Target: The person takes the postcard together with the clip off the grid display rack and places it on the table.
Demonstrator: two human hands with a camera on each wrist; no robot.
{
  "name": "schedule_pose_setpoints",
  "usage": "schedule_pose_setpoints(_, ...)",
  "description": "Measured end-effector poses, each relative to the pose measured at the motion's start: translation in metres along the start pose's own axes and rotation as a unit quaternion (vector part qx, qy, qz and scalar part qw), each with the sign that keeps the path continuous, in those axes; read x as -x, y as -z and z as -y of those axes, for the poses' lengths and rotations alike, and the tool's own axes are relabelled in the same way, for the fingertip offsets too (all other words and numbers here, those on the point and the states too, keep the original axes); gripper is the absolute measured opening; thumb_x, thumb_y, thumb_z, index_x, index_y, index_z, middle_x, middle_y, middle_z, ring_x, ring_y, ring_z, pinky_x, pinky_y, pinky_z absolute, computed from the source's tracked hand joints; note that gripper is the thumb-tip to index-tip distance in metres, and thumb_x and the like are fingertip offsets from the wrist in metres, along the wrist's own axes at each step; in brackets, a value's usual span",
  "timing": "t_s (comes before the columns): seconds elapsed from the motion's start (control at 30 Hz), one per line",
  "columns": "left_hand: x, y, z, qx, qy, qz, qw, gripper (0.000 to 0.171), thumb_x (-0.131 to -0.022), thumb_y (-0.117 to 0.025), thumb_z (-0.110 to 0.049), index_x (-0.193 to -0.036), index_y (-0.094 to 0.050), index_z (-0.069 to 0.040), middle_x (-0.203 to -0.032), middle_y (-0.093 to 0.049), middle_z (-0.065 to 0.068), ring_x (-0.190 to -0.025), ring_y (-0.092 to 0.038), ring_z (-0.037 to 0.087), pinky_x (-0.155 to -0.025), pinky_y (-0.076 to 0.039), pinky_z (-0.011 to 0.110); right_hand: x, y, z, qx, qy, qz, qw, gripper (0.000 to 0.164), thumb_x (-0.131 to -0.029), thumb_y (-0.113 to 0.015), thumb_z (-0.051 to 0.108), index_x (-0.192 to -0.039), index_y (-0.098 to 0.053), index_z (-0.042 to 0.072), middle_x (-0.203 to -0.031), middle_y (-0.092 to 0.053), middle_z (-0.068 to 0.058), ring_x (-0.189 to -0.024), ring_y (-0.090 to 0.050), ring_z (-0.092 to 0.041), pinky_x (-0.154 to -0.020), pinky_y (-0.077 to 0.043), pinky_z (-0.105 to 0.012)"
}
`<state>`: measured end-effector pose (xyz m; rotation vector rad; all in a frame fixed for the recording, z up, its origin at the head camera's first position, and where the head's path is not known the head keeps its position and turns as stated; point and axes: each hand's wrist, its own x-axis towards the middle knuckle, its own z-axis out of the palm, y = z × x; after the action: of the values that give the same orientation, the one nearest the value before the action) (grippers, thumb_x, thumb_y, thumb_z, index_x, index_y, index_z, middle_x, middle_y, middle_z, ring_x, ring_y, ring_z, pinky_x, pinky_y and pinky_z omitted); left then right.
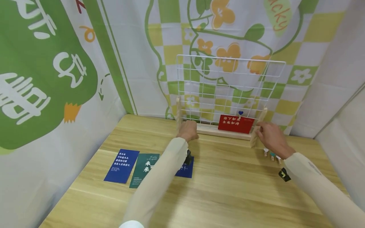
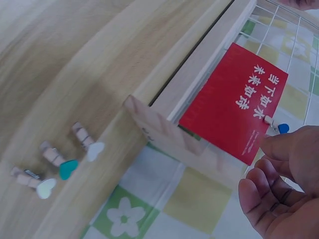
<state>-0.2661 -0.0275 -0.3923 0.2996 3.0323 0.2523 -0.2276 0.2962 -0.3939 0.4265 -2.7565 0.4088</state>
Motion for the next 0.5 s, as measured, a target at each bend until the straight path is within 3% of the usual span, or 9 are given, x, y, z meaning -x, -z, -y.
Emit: schedule_pose_setpoints(0.5,-0.006,0.007,-0.015,0.033,0.008,0.018,0.9993,0.022,-0.076,-0.075,-0.021,-0.089,-0.064,-0.008,-0.093,-0.067,0.004,-0.083,-0.062,0.018,-0.070,-0.053,0.030,-0.024,0.003,0.015,-0.013,0.002,0.016,1.000,0.015,-0.088,-0.056,0.012,-0.094,-0.064,0.001,-0.083,-0.065,-0.014,-0.072,-0.056,-0.025,-0.061,-0.046,-0.038)
